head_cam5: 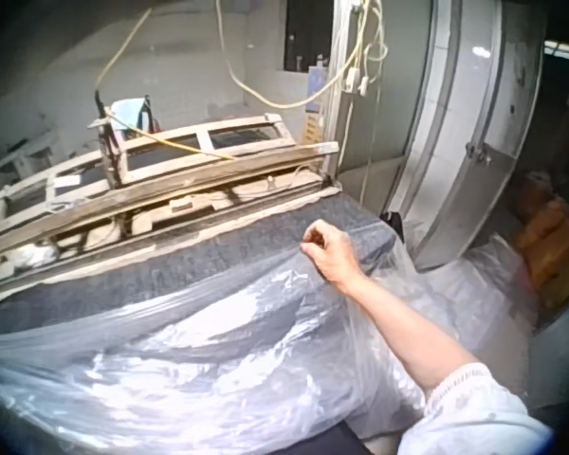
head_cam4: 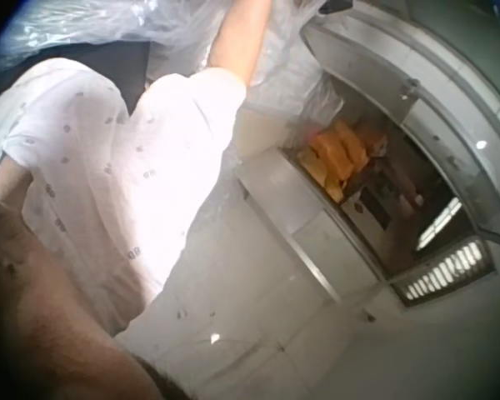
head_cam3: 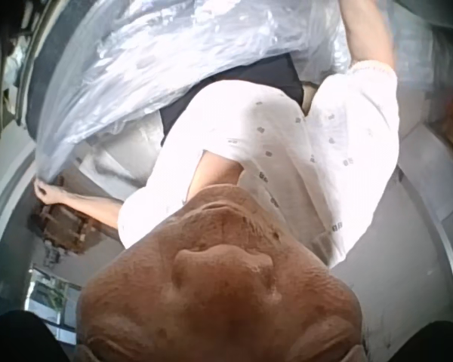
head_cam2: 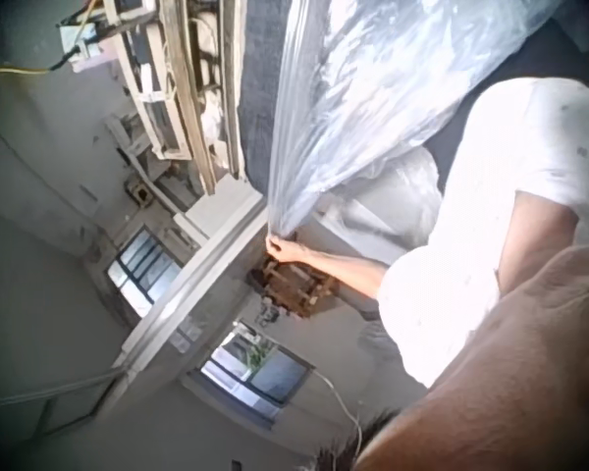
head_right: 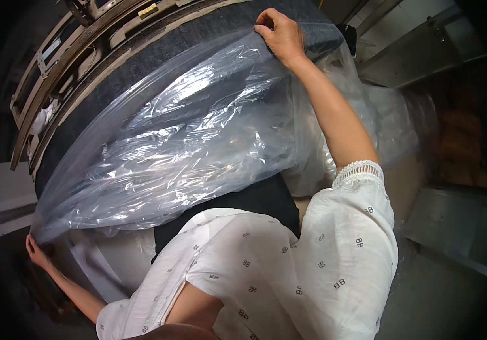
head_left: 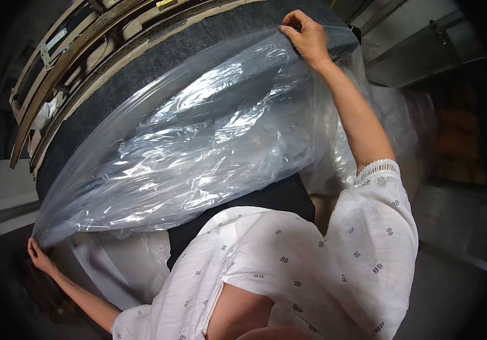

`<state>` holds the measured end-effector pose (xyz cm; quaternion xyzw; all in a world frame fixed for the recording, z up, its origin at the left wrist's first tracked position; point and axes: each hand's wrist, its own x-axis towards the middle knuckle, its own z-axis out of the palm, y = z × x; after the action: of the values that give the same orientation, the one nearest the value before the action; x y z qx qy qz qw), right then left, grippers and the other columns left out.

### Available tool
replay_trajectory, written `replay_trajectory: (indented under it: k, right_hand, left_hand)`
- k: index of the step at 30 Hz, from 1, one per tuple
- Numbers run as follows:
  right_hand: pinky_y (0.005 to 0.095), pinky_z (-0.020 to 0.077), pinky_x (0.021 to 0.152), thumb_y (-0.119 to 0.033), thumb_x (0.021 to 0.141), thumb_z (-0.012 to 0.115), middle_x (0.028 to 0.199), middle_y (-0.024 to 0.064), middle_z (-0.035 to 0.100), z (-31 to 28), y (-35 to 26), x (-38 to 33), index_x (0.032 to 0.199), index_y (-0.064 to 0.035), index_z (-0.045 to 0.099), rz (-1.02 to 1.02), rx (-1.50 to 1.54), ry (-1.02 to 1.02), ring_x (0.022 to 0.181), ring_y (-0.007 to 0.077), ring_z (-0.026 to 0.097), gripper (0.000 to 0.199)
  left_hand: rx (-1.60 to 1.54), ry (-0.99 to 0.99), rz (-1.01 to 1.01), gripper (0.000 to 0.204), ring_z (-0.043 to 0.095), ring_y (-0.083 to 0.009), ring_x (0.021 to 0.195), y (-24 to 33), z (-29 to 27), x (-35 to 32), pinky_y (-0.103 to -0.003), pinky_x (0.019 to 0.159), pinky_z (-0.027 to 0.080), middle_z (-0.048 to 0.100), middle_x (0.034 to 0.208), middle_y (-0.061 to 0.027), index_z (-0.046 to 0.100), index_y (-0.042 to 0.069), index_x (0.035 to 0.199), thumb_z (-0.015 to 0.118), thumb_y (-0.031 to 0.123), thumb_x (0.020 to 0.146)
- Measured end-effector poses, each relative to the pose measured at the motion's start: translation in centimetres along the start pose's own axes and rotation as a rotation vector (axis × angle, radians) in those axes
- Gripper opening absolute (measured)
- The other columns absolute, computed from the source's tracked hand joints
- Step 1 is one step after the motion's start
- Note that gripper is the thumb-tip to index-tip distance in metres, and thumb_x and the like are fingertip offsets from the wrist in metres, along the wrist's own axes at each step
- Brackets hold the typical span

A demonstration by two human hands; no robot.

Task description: Packaging black foam or rubber components into large plastic bags.

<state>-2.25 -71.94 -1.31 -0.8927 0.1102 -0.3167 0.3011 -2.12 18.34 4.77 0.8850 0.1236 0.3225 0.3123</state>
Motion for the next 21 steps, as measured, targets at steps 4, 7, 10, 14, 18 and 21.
replay_trajectory:
  k: [4,7,10,14,18,21]
  right_hand:
    - [0.0307,0.0463,0.070,-0.025,0.077,0.066,0.084,0.0023,0.062,0.9,0.0,0.2,0.088,-0.0130,0.064,-0.114,-0.072,-0.026,0.079,0.0198,0.061,0.016]
    - [0.0314,0.0453,0.074,-0.021,0.082,0.062,0.089,0.0061,0.058,0.0,1.4,3.6,0.089,-0.0066,0.063,-0.359,-0.162,0.099,0.081,0.0214,0.058,0.015]
    - [0.0194,0.0358,0.053,-0.017,0.093,0.046,0.072,-0.0026,0.050,-2.8,1.8,10.9,0.093,-0.0066,0.053,-0.461,0.139,0.355,0.059,0.0040,0.042,0.013]
    - [0.0249,0.0433,0.064,-0.020,0.088,0.053,0.075,0.0008,0.057,-3.4,-2.2,12.8,0.091,-0.0043,0.058,-0.064,0.276,0.339,0.069,0.0099,0.052,0.016]
    - [0.0275,0.0468,0.069,-0.023,0.082,0.061,0.076,0.0066,0.065,5.2,8.7,10.7,0.091,-0.0030,0.062,0.095,0.139,0.189,0.072,0.0137,0.060,0.022]
    - [0.0277,0.0463,0.072,-0.026,0.079,0.066,0.079,0.0065,0.065,5.0,7.7,10.4,0.089,-0.0024,0.066,0.053,0.215,0.236,0.075,0.0147,0.060,0.026]
  left_hand:
    - [-0.073,-0.015,-0.034,0.031,0.054,-0.0128,0.098,-3.4,-1.6,-2.4,-0.026,0.090,0.041,0.061,0.105,-0.0054,0.061,0.001,0.110,0.059,0.025,0.090]
    - [-0.290,0.046,-0.052,0.034,0.052,-0.0125,0.099,-2.4,1.6,-2.8,-0.025,0.086,0.040,0.057,0.109,-0.0040,0.054,0.003,0.117,0.055,0.026,0.092]
    - [-0.624,0.138,-0.111,0.034,0.053,-0.0135,0.098,0.0,4.1,1.2,-0.024,0.083,0.041,0.057,0.110,-0.0049,0.053,0.001,0.115,0.057,0.025,0.091]
    - [-0.618,0.105,-0.131,0.027,0.057,-0.0141,0.091,3.8,11.3,5.8,-0.027,0.081,0.046,0.062,0.103,-0.0049,0.059,0.004,0.110,0.062,0.017,0.087]
    - [-0.344,0.001,-0.002,0.025,0.056,-0.0113,0.089,-0.9,20.5,6.3,-0.024,0.081,0.044,0.064,0.099,-0.0039,0.064,0.003,0.103,0.064,0.021,0.086]
    - [-0.280,-0.018,-0.067,0.028,0.056,-0.0109,0.092,0.0,23.5,7.4,-0.023,0.084,0.043,0.065,0.100,-0.0043,0.066,0.003,0.103,0.063,0.026,0.086]
